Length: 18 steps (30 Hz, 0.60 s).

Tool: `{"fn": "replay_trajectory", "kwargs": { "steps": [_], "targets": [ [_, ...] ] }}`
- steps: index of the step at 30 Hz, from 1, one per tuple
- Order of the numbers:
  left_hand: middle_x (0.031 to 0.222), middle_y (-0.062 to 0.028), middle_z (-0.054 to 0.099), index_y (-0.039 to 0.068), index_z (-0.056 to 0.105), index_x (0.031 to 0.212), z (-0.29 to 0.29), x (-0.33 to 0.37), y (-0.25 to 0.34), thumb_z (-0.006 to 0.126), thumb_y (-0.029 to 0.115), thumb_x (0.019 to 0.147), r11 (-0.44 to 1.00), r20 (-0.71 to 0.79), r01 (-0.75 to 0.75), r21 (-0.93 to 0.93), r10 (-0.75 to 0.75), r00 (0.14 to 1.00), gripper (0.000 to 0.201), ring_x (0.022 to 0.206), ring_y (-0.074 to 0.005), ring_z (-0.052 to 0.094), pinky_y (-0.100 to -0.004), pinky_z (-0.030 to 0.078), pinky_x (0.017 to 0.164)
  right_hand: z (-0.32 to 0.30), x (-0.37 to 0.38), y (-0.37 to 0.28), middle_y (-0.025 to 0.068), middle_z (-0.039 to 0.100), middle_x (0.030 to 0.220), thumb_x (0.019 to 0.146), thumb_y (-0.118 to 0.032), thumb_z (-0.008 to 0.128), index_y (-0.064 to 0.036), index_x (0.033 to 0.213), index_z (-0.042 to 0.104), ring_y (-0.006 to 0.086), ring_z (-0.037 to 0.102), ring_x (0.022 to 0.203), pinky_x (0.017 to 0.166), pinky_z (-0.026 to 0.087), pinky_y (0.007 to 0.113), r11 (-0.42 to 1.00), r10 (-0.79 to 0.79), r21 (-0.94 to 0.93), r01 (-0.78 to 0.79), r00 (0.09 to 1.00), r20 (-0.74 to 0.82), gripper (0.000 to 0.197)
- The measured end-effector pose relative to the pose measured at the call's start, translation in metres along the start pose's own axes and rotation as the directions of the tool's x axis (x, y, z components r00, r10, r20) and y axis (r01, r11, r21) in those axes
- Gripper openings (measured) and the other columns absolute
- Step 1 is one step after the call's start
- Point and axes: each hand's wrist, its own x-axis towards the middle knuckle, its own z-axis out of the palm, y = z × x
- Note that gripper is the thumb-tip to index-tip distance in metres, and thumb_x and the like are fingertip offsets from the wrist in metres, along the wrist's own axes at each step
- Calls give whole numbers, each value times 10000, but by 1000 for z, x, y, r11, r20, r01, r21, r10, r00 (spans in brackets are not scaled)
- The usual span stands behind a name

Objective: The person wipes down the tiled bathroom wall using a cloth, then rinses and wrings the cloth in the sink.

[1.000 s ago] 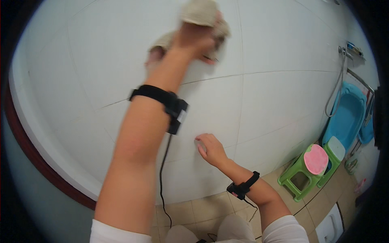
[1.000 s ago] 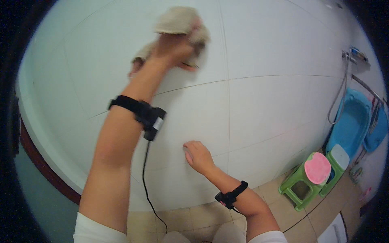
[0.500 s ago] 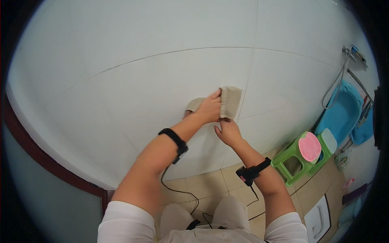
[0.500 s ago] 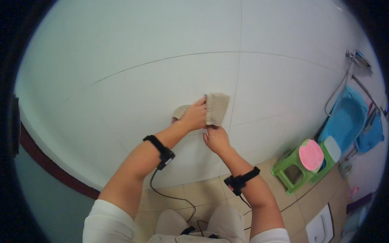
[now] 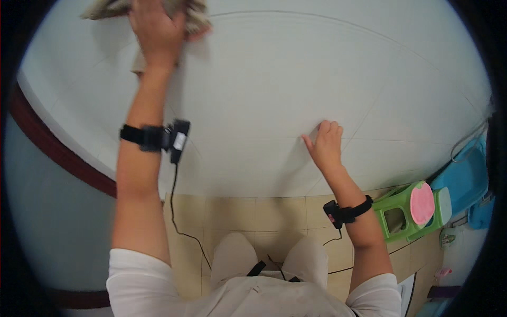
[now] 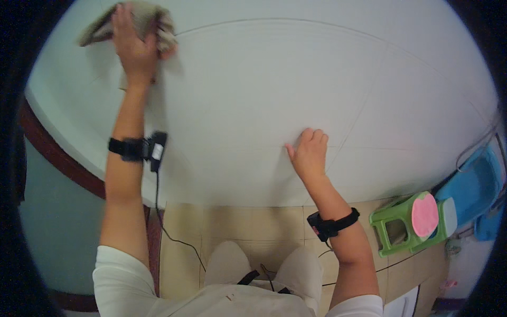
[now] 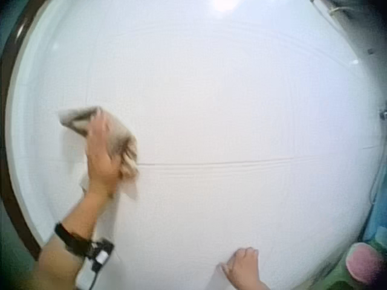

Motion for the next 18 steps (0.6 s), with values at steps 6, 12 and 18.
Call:
{"fn": "replay_trajectory", "kwargs": {
  "steps": [6, 12, 18],
  "targets": [
    [1294, -30, 335, 120, 356, 1230, -50, -215, 109, 546, 268, 684, 933, 758, 18, -360, 281, 589, 597, 1219, -250, 272, -415, 200, 1014, 6, -4, 5, 161, 400, 853, 613, -188, 702, 6, 883, 410, 302, 390, 798, 679, 345, 370, 998, -57, -15, 57, 998, 12, 442],
    [1045, 15, 563, 123, 605, 939, -70, -307, 122, 516, 209, 668, 766, 656, -97, -635, 602, 455, 297, 1108, -169, 420, -372, 196, 1029, 17, -14, 7, 143, 402, 874, 634, -70, 634, -35, 907, 417, 297, 400, 817, 669, 343, 385, 992, -89, -90, 93, 995, 45, 351],
    [1104, -22, 528, 155, 517, 1099, -47, -171, 82, 586, 327, 652, 911, 654, -100, -400, 360, 665, 483, 1026, -224, 469, -394, 289, 917, 6, -9, 10, 137, 408, 870, 625, -54, 625, -48, 888, 426, 299, 407, 801, 670, 351, 384, 990, -114, -81, 114, 993, 6, 330]
  ]
}}
